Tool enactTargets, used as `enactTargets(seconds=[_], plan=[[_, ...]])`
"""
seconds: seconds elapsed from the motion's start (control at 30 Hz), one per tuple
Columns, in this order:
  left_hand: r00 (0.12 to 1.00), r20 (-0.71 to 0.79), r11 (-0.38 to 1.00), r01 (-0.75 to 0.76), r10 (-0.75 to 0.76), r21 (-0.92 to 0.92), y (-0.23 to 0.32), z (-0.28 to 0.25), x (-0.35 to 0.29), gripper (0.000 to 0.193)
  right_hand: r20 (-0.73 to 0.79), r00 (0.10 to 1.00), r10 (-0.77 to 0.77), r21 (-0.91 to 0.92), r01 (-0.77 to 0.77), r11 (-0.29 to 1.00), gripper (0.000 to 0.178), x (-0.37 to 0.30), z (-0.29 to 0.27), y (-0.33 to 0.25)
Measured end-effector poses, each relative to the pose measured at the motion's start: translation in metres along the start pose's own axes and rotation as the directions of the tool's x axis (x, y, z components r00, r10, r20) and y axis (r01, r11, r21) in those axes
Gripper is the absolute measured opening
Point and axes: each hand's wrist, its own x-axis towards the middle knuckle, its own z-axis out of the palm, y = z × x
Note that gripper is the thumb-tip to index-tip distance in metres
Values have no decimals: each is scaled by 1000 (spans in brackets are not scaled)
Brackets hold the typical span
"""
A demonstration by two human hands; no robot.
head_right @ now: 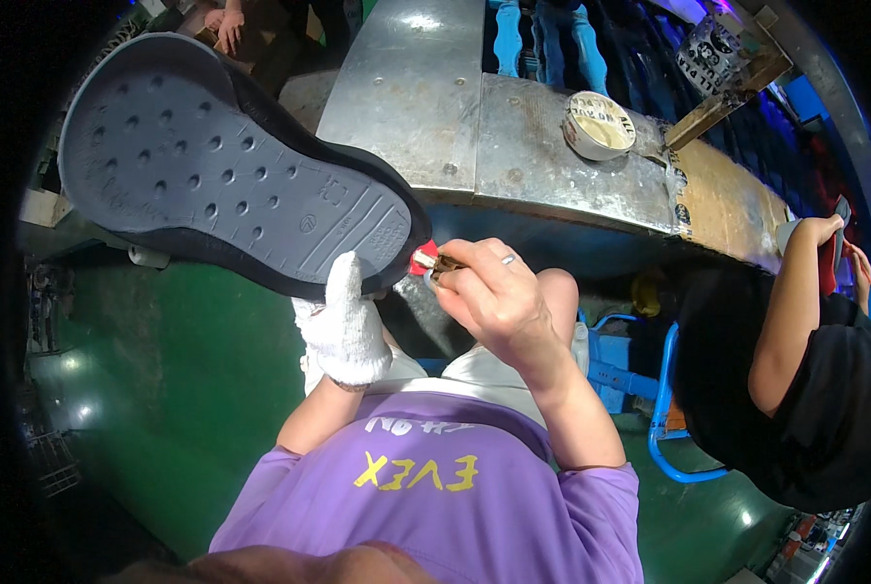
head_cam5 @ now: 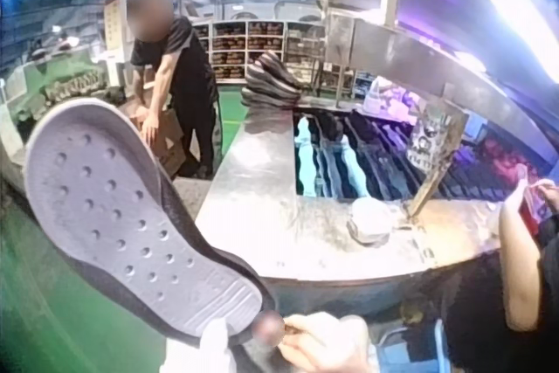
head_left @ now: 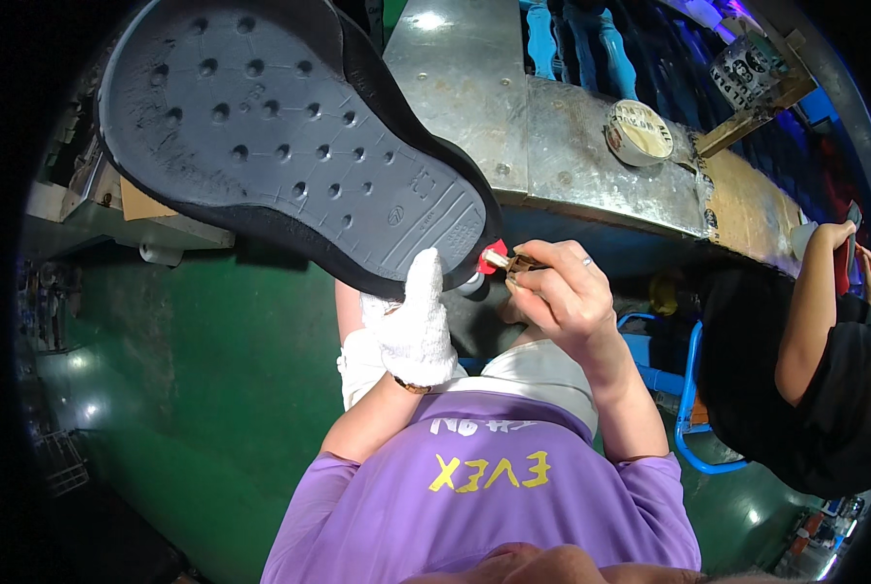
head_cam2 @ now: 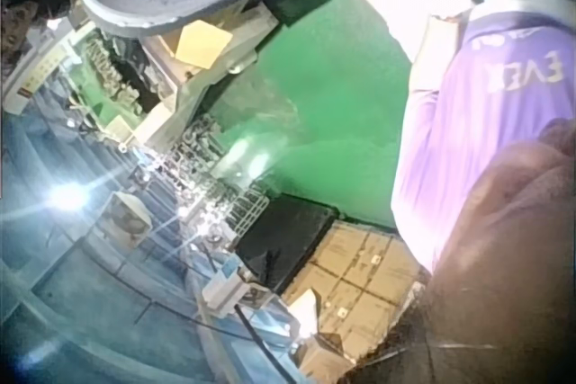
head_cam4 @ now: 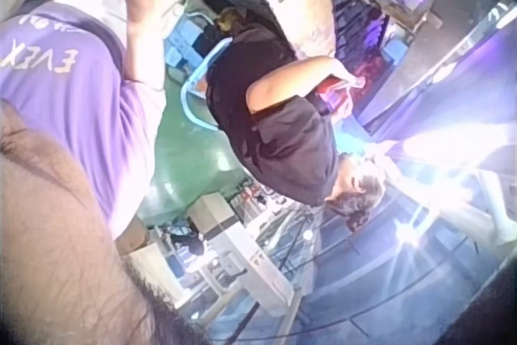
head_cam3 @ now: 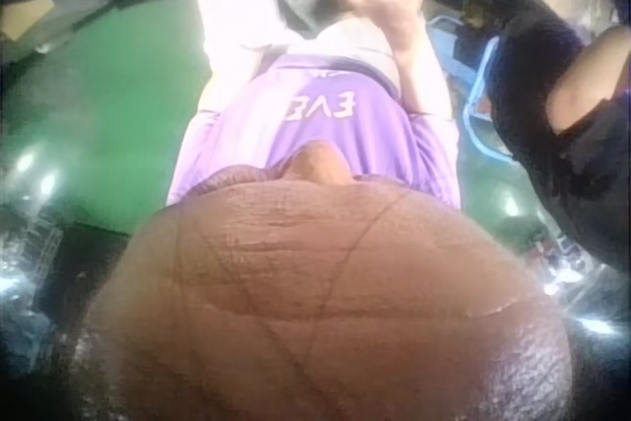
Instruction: The person applies glue to the edges of black shoe soles using a small brush. They repeatedly dip the brush into a container and spread glue along the perimeter of each sole, then place the soles on a metal table. Another worker nearby handles additional soles and places them into a cardboard box.
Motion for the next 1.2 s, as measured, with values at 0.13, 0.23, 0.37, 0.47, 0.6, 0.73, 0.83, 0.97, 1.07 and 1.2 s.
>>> enactTargets(seconds=[0.13,0.23,0.37,0.47,0.6,0.73,0.83,0.97,1.07,1.2], plan=[[1000,-19,997,18,-16,74,-1,-1,1,28,82,996,-36,8,36,999,25,-2,-3,0],[998,-29,998,60,-59,25,1,0,2,30,99,994,-34,12,33,999,25,-5,-6,-2],[998,-31,999,46,-47,-13,5,4,2,32,79,996,-32,3,32,999,19,-11,-6,-1],[998,10,991,56,-55,-120,9,5,1,32,-6,1000,6,26,-6,1000,19,-15,-4,-2],[998,48,996,33,-29,-79,9,3,-1,32,-47,999,24,19,-23,1000,21,-13,-1,-6],[999,49,993,19,-14,-115,4,-4,-3,31,-77,996,55,-51,-59,997,23,-15,1,-6],[996,86,996,17,-9,-92,10,3,-6,31,-135,988,75,-75,-86,993,22,-13,2,-1],[997,71,996,-34,28,85,-2,-4,-4,30,-174,980,95,-76,-109,991,21,-15,5,4],[996,77,989,-64,54,136,-8,-9,-3,29,-177,981,80,-107,-100,989,20,-14,5,7],[997,68,999,-34,32,32,0,-2,-3,31,-207,972,110,-112,-136,984,20,-17,2,9]])
